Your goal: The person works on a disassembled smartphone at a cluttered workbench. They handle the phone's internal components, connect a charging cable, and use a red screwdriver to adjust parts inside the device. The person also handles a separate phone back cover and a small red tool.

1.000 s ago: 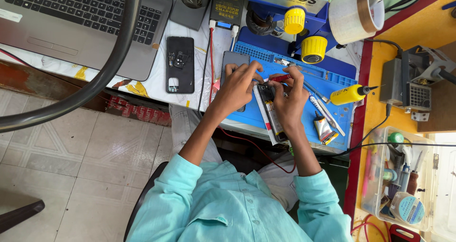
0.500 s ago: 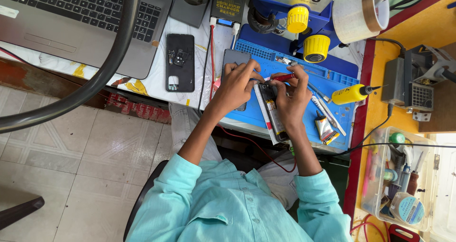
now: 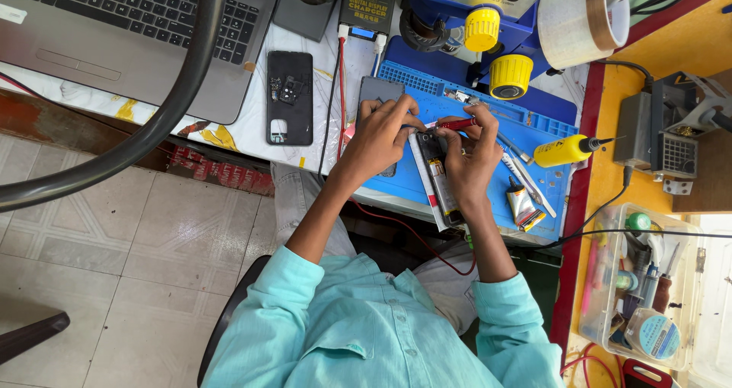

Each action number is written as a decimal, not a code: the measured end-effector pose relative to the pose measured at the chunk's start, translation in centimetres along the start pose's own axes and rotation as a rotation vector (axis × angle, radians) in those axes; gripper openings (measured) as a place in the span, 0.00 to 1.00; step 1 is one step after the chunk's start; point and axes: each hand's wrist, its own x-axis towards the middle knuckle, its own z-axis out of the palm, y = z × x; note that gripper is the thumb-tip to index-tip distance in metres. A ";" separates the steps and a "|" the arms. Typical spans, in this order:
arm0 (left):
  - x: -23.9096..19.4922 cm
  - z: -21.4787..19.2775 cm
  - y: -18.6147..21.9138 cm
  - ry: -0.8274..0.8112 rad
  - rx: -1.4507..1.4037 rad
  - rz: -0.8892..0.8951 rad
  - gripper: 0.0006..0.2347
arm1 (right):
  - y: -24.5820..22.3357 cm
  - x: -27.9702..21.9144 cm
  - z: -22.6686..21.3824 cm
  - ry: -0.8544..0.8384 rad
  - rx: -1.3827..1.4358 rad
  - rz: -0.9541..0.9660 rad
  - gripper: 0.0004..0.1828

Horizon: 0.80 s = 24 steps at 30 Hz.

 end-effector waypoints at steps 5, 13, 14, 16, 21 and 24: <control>0.0 0.0 0.0 -0.009 0.016 -0.018 0.13 | 0.1 0.0 0.0 -0.015 0.035 0.014 0.27; 0.2 0.2 0.6 0.059 0.065 0.011 0.13 | 0.2 -0.2 0.0 0.016 0.058 0.006 0.28; 0.2 0.2 0.6 0.062 0.074 0.022 0.12 | 0.2 -0.2 0.0 0.023 0.069 -0.002 0.28; 0.2 0.3 0.7 0.096 0.096 0.062 0.11 | 0.3 -0.2 -0.1 0.030 0.094 -0.013 0.29; 0.3 1.0 0.7 0.118 0.133 0.048 0.08 | 0.3 -0.4 -0.2 0.028 0.141 0.009 0.29; 0.3 1.3 0.7 0.118 0.119 0.021 0.05 | 0.3 -0.5 -0.3 0.017 0.184 -0.030 0.29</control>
